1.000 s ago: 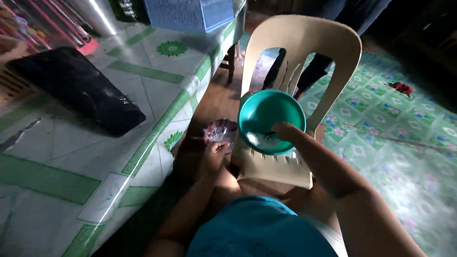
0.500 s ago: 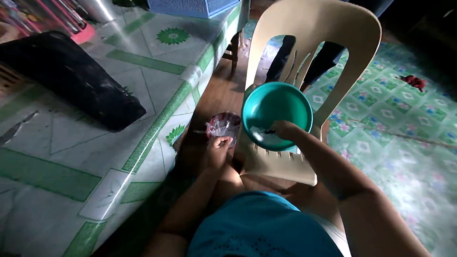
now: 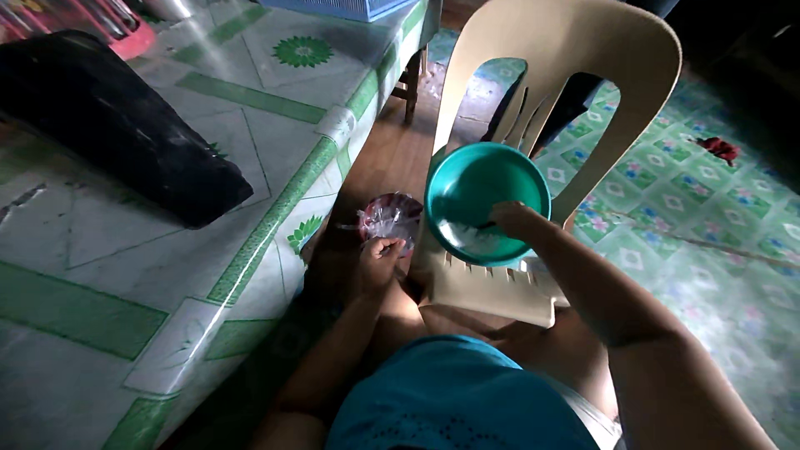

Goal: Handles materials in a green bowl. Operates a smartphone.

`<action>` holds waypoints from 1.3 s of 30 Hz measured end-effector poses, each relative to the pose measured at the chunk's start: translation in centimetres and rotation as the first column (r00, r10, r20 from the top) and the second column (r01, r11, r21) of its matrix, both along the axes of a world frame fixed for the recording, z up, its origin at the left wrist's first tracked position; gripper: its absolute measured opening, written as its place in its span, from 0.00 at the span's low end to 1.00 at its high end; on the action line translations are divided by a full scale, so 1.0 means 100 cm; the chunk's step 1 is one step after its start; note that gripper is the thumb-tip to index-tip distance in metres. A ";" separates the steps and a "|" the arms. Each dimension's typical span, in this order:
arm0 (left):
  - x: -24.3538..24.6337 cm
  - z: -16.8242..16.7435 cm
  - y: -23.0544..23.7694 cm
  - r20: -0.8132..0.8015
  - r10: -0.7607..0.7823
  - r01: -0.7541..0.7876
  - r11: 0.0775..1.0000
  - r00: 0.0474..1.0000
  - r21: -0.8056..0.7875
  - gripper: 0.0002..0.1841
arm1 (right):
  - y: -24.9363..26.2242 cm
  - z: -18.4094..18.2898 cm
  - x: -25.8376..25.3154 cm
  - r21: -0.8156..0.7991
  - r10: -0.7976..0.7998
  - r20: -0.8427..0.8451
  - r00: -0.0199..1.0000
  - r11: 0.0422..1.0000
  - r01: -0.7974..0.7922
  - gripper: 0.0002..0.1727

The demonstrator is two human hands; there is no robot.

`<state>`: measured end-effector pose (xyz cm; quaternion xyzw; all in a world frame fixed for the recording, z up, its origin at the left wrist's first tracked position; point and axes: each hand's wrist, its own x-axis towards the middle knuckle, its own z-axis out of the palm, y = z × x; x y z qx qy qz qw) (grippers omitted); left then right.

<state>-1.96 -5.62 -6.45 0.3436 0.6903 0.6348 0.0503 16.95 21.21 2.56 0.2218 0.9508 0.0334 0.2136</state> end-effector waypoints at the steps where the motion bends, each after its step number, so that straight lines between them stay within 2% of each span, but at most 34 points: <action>1: 0.000 0.000 0.001 0.010 -0.002 0.002 1.000 1.000 -0.009 0.07 | 0.003 0.001 0.003 0.007 -0.033 0.054 0.998 0.999 0.033 0.16; 3: 0.000 -0.001 0.003 0.018 -0.016 0.016 1.000 1.000 -0.006 0.08 | 0.007 -0.011 0.009 -0.020 -0.060 0.094 0.994 0.998 0.062 0.13; 5: 0.000 -0.001 0.004 0.045 -0.024 0.024 1.000 0.999 0.012 0.07 | 0.002 -0.026 0.010 -0.117 -0.043 0.091 0.995 0.992 0.053 0.14; 8: -0.001 -0.002 0.004 0.075 -0.034 0.032 0.999 0.997 0.029 0.07 | -0.017 -0.040 0.004 -0.214 -0.007 -0.027 1.000 0.977 0.001 0.15; 13: 0.000 0.002 0.001 0.069 -0.053 0.052 0.999 0.996 0.017 0.06 | -0.039 -0.027 -0.016 -0.282 -0.072 -0.007 0.997 0.957 0.068 0.14; 18: -0.001 -0.003 0.003 0.045 -0.039 0.038 0.999 0.998 0.030 0.07 | -0.024 -0.048 -0.017 -0.415 -0.091 -0.186 0.978 0.910 0.006 0.10; 20: 0.000 -0.002 0.003 0.038 -0.036 0.034 0.999 0.999 0.038 0.07 | -0.027 -0.026 -0.017 -0.443 -0.140 -0.156 0.978 0.895 0.057 0.13; 23: 0.000 -0.003 0.004 0.048 -0.041 0.039 0.998 0.998 0.052 0.07 | -0.022 -0.008 -0.016 -0.262 -0.148 -0.012 0.989 0.955 0.140 0.16; 26: 0.000 -0.001 0.004 0.064 -0.031 0.029 0.999 0.997 0.033 0.07 | -0.022 -0.014 -0.007 -0.034 -0.134 -0.039 0.990 0.991 0.132 0.15; 28: 0.000 0.000 0.003 0.062 -0.030 0.028 0.999 0.998 0.040 0.07 | -0.030 -0.023 -0.005 -0.015 -0.102 -0.062 0.993 0.995 0.101 0.15; 32: 0.000 0.000 0.003 0.077 -0.042 0.039 0.999 0.996 0.037 0.07 | -0.045 -0.033 -0.019 -0.216 -0.138 -0.087 0.987 0.969 0.117 0.19; 34: 0.000 0.003 0.002 0.081 -0.047 0.045 0.999 0.996 0.023 0.07 | -0.050 -0.035 -0.029 -0.278 -0.161 -0.076 0.984 0.951 0.134 0.14; 37: -0.001 0.017 0.011 0.074 -0.046 0.045 0.999 0.996 0.017 0.07 | -0.050 -0.029 -0.036 -0.410 -0.182 -0.129 0.975 0.905 0.114 0.14; 39: -0.002 0.039 0.026 0.049 -0.057 0.057 0.998 0.997 0.009 0.08 | -0.052 -0.020 -0.038 -0.486 -0.217 -0.174 0.960 0.867 0.108 0.14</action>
